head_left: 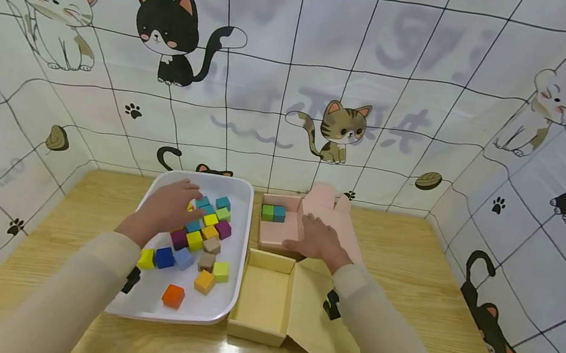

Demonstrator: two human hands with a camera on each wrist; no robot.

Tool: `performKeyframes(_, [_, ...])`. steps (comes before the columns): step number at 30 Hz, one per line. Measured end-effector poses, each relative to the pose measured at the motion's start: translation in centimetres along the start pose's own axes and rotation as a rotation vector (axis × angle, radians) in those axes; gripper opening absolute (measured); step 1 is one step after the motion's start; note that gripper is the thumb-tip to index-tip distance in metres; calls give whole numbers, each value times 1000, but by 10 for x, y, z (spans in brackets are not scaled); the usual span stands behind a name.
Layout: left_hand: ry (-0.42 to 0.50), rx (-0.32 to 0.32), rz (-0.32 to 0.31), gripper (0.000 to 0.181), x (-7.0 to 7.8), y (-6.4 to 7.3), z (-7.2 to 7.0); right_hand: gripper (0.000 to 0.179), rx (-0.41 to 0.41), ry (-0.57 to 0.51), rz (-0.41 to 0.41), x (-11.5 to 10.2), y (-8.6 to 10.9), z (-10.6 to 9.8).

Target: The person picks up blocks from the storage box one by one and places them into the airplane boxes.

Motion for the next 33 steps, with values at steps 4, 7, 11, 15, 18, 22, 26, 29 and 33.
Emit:
performKeyframes(4, [84, -100, -56, 42, 10, -21, 21, 88, 13, 13, 4, -4, 0, 1])
performKeyframes(7, [93, -143, -93, 42, 13, -30, 32, 87, 18, 16, 2, -6, 1, 0])
performKeyframes(11, [52, -157, -106, 37, 15, -37, 41, 84, 14, 30, -8, -6, 2, -1])
performKeyframes(15, [35, -162, -122, 30, 14, -43, 52, 82, 5, 47, -15, -2, 1, -1])
performKeyframes(18, [4, -151, -104, 26, 18, -47, 58, 82, -1, 45, -11, 2, 2, 0])
performKeyframes(22, [-67, -126, -66, 23, 25, -50, 64, 82, -10, 32, -3, 8, 2, 3])
performKeyframes(26, [-129, -104, -48, 24, 30, -51, 68, 83, -15, 35, -3, 11, 1, 5])
performKeyframes(29, [-147, -100, -46, 24, 33, -50, 70, 83, -16, 46, -9, 12, 0, 4])
performKeyframes(33, [-149, -114, -62, 26, 35, -50, 70, 83, -25, 43, -13, 12, 1, 1])
Point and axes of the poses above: each hand's wrist, its own y-axis away from the middle knuckle, its own z-axis out of the palm, x = y × z, the point moved 7 cm from there along -y, towards the middle knuckle, and after that the axes turned 2 degrees about -x, right-handed, at the moved point
